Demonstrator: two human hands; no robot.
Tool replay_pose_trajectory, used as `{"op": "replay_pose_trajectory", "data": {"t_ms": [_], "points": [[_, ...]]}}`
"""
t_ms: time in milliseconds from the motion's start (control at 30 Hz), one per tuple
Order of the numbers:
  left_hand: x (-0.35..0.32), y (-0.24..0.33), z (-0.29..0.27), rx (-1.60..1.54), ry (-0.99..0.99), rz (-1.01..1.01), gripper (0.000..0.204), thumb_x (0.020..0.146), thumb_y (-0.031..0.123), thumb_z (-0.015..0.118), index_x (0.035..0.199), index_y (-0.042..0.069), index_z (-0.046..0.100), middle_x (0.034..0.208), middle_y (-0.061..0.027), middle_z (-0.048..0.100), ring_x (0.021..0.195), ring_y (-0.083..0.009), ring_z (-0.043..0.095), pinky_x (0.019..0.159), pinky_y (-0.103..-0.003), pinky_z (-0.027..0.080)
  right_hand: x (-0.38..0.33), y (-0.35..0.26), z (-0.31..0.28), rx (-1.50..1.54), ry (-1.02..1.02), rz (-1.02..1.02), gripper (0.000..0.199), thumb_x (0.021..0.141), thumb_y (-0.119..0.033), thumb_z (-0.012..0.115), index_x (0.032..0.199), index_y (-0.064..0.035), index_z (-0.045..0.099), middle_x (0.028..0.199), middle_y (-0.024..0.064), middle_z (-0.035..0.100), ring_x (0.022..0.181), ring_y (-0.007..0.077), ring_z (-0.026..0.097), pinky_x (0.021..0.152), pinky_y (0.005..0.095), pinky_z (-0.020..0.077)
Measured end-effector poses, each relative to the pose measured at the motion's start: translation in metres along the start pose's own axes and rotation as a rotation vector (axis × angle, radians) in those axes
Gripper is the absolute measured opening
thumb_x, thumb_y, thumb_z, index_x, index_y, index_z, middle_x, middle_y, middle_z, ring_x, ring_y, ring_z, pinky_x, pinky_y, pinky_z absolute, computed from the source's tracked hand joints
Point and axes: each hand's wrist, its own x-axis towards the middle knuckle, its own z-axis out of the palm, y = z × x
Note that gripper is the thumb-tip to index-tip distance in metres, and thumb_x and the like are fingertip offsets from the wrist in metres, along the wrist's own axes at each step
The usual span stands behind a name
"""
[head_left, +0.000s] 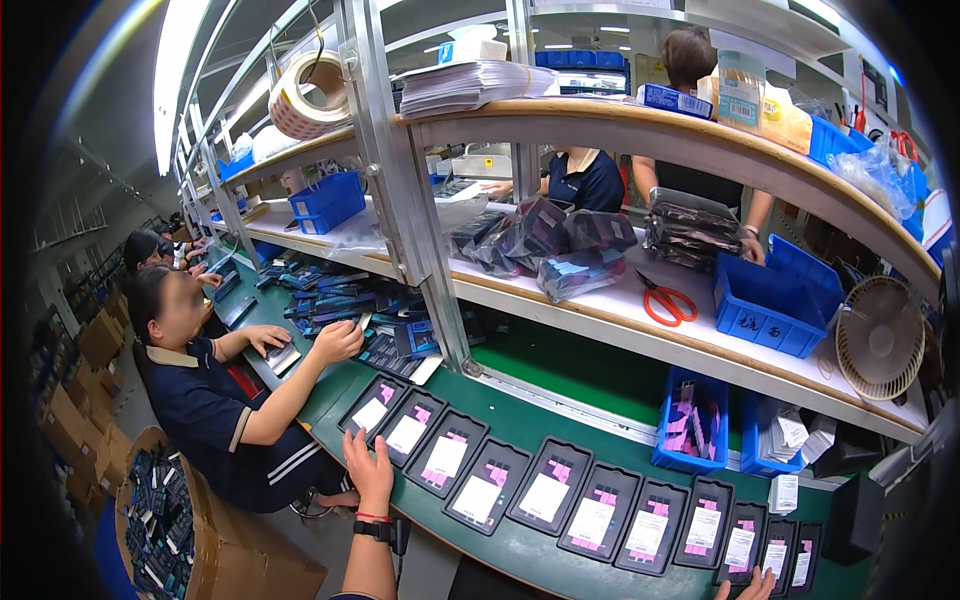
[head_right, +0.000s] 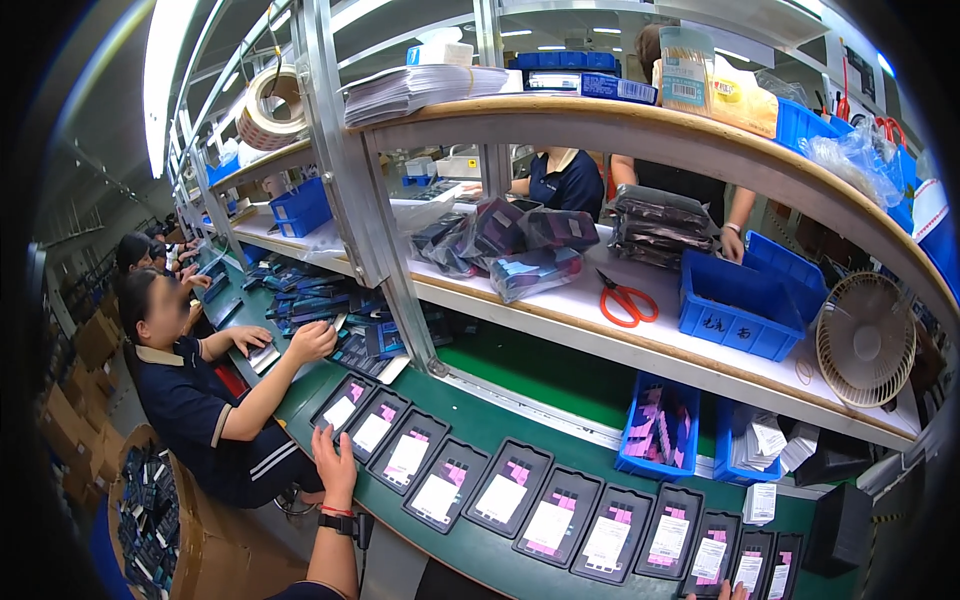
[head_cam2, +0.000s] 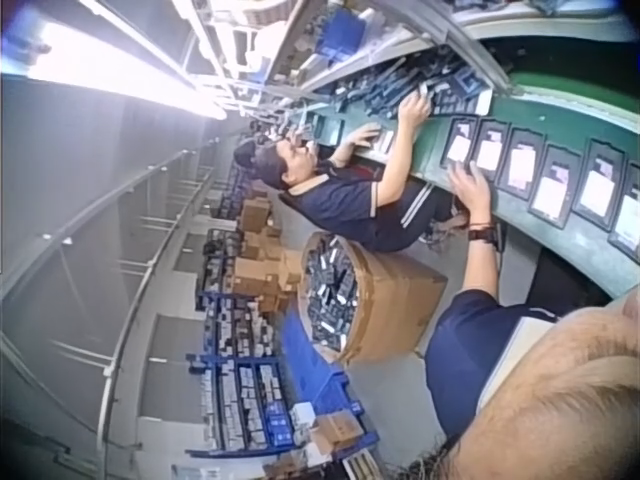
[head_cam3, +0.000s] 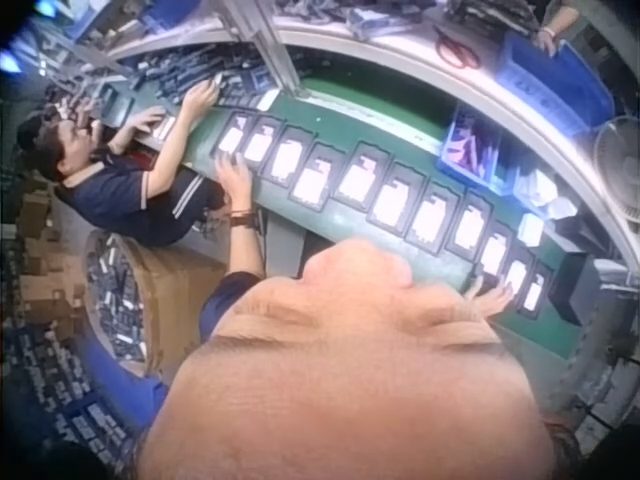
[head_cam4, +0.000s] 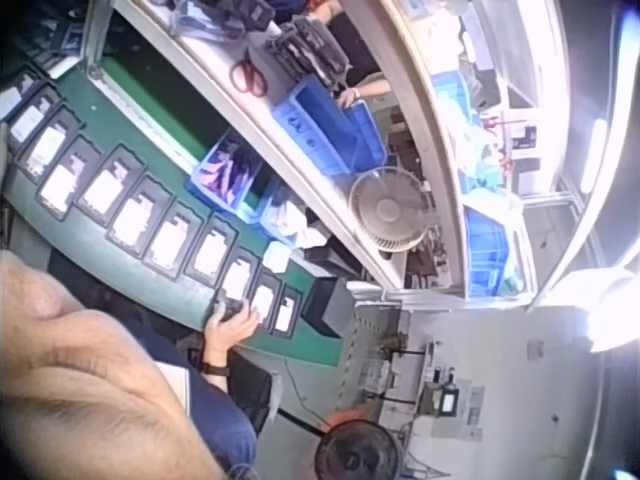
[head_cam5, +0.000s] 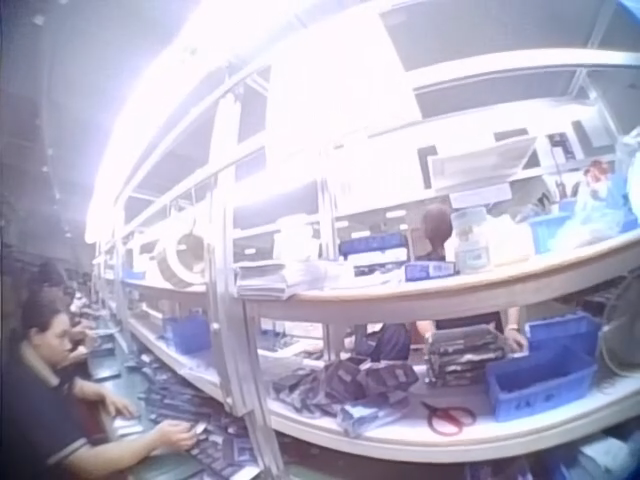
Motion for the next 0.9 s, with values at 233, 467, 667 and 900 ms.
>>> {"op": "replay_pose_trajectory", "data": {"t_ms": [233, 467, 667, 900], "points": [[-0.001, 0.008, -0.004, -0.012, -0.021, -0.016, 0.045, 0.089, 0.031, 0.053, 0.117, -0.004, 0.051, 0.132, -0.0286, 0.037, 0.123, -0.0420, 0.036, 0.100, -0.047, 0.031, 0.004, -0.001, -0.005, 0.025, -0.006, 0.004, 0.050, 0.083, -0.039, 0.061, 0.119, -0.0057, 0.053, 0.123, 0.0185, 0.050, 0.120, 0.0355, 0.042, 0.104, 0.0489, 0.0290], [-0.002, 0.002, 0.002, 0.021, -0.007, 0.019, 0.044, 0.089, 0.031, 0.054, 0.114, -0.004, 0.053, 0.131, -0.0286, 0.038, 0.123, -0.0420, 0.036, 0.100, -0.047, 0.032, 0.003, -0.005, -0.006, 0.012, 0.023, 0.020, 0.048, 0.083, -0.039, 0.061, 0.118, -0.0059, 0.055, 0.122, 0.0182, 0.050, 0.120, 0.0356, 0.042, 0.104, 0.0490, 0.0290], [0.001, 0.004, -0.002, 0.012, -0.005, 0.013, 0.043, 0.088, 0.031, 0.054, 0.113, -0.005, 0.054, 0.131, -0.0289, 0.038, 0.122, -0.0423, 0.037, 0.099, -0.047, 0.033, 0.004, -0.004, -0.002, 0.029, 0.017, 0.025, 0.047, 0.083, -0.039, 0.062, 0.116, -0.0058, 0.056, 0.123, 0.0180, 0.050, 0.119, 0.0364, 0.043, 0.103, 0.0488, 0.0302], [-0.002, 0.005, -0.002, 0.032, -0.010, 0.013, 0.041, 0.088, 0.030, 0.054, 0.112, -0.004, 0.055, 0.131, -0.0290, 0.038, 0.122, -0.0421, 0.037, 0.098, -0.047, 0.033, 0.002, -0.005, -0.003, 0.019, 0.039, 0.045, 0.047, 0.083, -0.040, 0.061, 0.115, -0.0064, 0.057, 0.123, 0.0184, 0.050, 0.118, 0.0365, 0.044, 0.101, 0.0481, 0.0317]]}}
